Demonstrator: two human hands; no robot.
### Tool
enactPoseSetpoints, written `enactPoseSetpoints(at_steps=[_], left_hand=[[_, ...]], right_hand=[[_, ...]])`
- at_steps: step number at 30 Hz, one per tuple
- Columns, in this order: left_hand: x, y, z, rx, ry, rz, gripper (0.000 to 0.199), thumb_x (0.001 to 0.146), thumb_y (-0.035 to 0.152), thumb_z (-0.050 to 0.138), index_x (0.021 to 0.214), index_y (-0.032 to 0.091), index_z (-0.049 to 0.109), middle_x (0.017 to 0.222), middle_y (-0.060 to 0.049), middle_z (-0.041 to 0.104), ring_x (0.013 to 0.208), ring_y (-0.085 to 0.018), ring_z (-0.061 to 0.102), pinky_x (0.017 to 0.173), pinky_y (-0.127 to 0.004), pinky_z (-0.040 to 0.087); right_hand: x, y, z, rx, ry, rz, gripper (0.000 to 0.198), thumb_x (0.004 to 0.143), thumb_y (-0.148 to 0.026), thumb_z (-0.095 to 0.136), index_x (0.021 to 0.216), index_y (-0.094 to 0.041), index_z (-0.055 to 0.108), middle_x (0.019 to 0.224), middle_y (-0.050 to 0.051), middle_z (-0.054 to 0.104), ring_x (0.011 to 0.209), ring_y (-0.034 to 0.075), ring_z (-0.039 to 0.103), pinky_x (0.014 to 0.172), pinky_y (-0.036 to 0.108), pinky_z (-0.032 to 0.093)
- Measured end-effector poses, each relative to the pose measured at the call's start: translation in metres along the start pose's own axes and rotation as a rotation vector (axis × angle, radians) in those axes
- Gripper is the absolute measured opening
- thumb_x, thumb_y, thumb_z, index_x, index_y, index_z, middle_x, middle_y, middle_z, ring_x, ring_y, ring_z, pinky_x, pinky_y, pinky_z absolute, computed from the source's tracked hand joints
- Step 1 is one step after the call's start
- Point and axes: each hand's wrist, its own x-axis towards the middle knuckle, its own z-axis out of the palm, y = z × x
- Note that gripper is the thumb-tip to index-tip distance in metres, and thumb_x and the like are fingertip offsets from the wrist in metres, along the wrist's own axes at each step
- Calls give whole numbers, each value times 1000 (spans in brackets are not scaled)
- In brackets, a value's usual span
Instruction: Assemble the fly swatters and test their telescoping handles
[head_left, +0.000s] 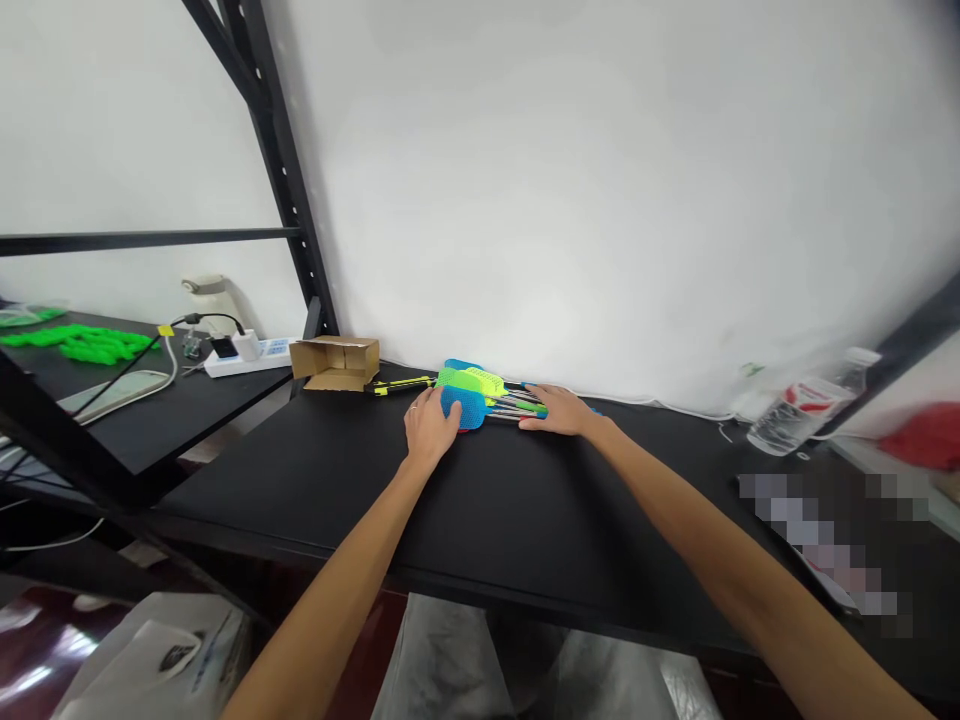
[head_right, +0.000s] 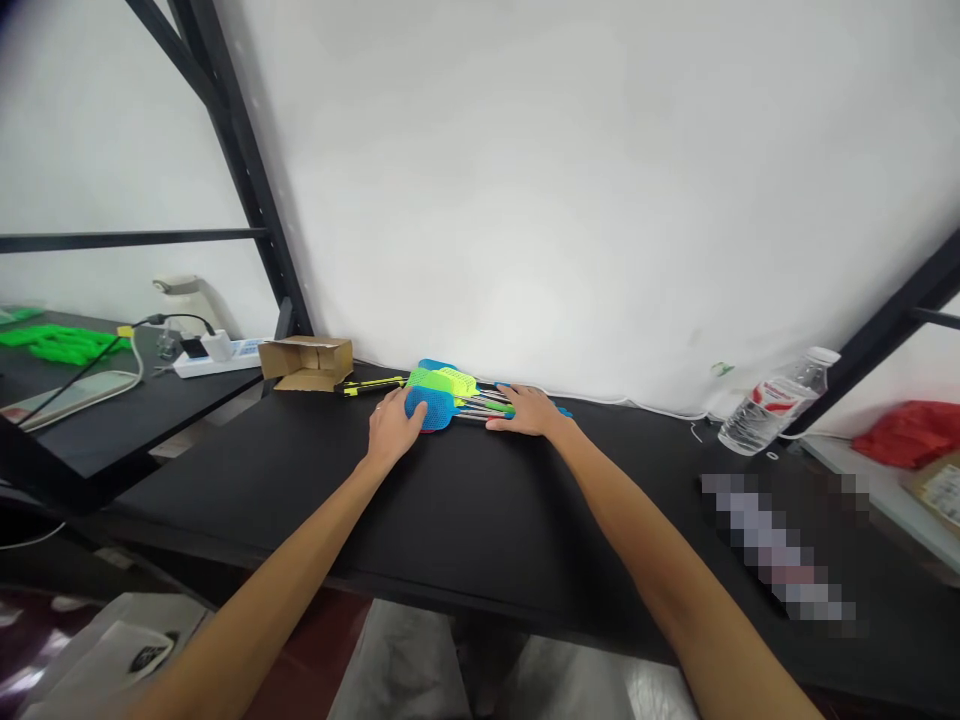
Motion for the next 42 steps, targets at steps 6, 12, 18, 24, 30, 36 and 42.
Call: enactPoseSetpoints(at_steps=[6, 12, 18, 24, 30, 36, 42], left_hand=[[-2, -2, 8, 30, -42, 34, 59, 91, 45, 49, 142, 16, 50, 155, -18, 38, 142, -40, 34, 114, -53, 29], [-5, -3, 11, 50, -92, 52, 63, 91, 50, 48, 146, 19, 46, 160, -17, 29, 144, -45, 28, 113, -59, 27], [-5, -6, 14, 36, -83, 52, 63, 91, 52, 48, 145, 22, 47, 159, -16, 31, 144, -44, 28, 112, -58, 28], [-7, -3, 11, 74, -118, 75, 61, 93, 52, 44, 145, 21, 48, 159, -16, 32, 143, -46, 29, 112, -60, 28], [-21, 2, 6, 122, -149, 134, 61, 94, 55, 40, 146, 24, 48, 158, -14, 35, 143, -44, 30, 113, -60, 25], [-36, 11, -2, 161, -127, 185, 57, 96, 52, 38, 144, 24, 51, 157, -14, 37, 144, -42, 30, 115, -58, 23], [-71, 28, -20, 163, -43, 164, 51, 96, 48, 39, 139, 26, 56, 158, -14, 35, 145, -43, 27, 115, -65, 16]], right_hand=[[5, -3, -1, -36, 2, -40, 101, 77, -87, 42, 156, -27, 29, 161, 14, 27, 145, 36, 28, 115, 46, 25], [15, -8, -11, -78, 3, -81, 94, 76, -84, 50, 150, -27, 41, 137, 17, 50, 125, 36, 48, 102, 44, 39], [6, -15, -1, -106, 22, -91, 95, 81, -84, 39, 153, -22, 35, 135, 19, 49, 124, 37, 47, 102, 46, 38], [-28, -33, 3, -121, 34, -48, 87, 89, -77, 31, 155, -21, 30, 136, 20, 49, 124, 37, 47, 101, 47, 38], [-79, -77, 5, -75, 87, 161, 78, 92, -68, 34, 153, -19, 33, 136, 23, 50, 123, 39, 47, 98, 52, 39], [-116, -142, 20, 69, 86, 369, 92, 88, -67, 44, 154, -6, 25, 148, 34, 35, 131, 50, 38, 100, 67, 29], [-110, -183, 33, 218, 185, 480, 90, 87, -62, 45, 158, -14, 17, 157, 29, 24, 141, 53, 21, 100, 80, 11]])
